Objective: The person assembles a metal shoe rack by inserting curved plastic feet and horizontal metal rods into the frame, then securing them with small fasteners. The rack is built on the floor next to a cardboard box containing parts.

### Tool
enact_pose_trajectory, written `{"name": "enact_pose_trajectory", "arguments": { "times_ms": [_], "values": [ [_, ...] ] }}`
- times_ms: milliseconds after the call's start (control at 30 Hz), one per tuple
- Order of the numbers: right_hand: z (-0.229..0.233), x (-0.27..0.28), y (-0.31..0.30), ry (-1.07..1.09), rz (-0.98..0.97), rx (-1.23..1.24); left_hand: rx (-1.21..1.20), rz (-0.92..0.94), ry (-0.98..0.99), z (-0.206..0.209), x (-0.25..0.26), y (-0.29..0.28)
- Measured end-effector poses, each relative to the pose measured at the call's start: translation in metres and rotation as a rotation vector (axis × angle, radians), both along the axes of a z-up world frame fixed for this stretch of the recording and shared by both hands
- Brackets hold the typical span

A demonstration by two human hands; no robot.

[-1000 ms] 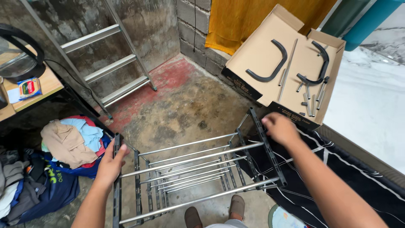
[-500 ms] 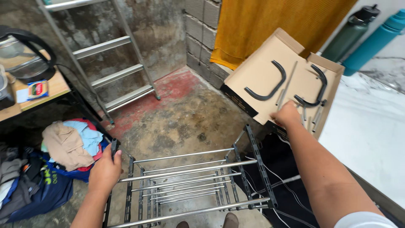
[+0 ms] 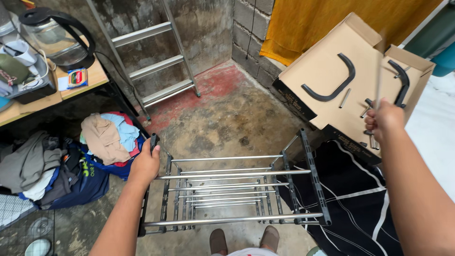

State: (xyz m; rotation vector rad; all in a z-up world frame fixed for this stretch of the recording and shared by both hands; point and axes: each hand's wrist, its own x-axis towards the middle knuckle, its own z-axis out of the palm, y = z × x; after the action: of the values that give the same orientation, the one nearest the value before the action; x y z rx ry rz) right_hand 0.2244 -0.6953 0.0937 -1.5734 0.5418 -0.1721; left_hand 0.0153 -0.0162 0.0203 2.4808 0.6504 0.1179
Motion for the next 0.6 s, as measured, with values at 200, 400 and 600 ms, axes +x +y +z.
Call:
{"name": "enact_pose_trajectory", "arguments": {
  "times_ms": [200, 400, 600],
  "values": [
    [0.054, -0.098, 0.074, -0.381, 0.247, -0.25, -0.138, 0.016, 0.123, 0.035, -0.017, 0.001],
    [0.067, -0.174, 0.154, -0.272, 0.537, -0.843, -0.33, 0.057, 0.145, 0.037, -0.028, 0.02],
    [0.069, -0.216, 0.237, -0.072, 0.828, -1.226, -0.134, -0.128, -0.282, -0.018, -0.007, 0.061]
  ]
}}
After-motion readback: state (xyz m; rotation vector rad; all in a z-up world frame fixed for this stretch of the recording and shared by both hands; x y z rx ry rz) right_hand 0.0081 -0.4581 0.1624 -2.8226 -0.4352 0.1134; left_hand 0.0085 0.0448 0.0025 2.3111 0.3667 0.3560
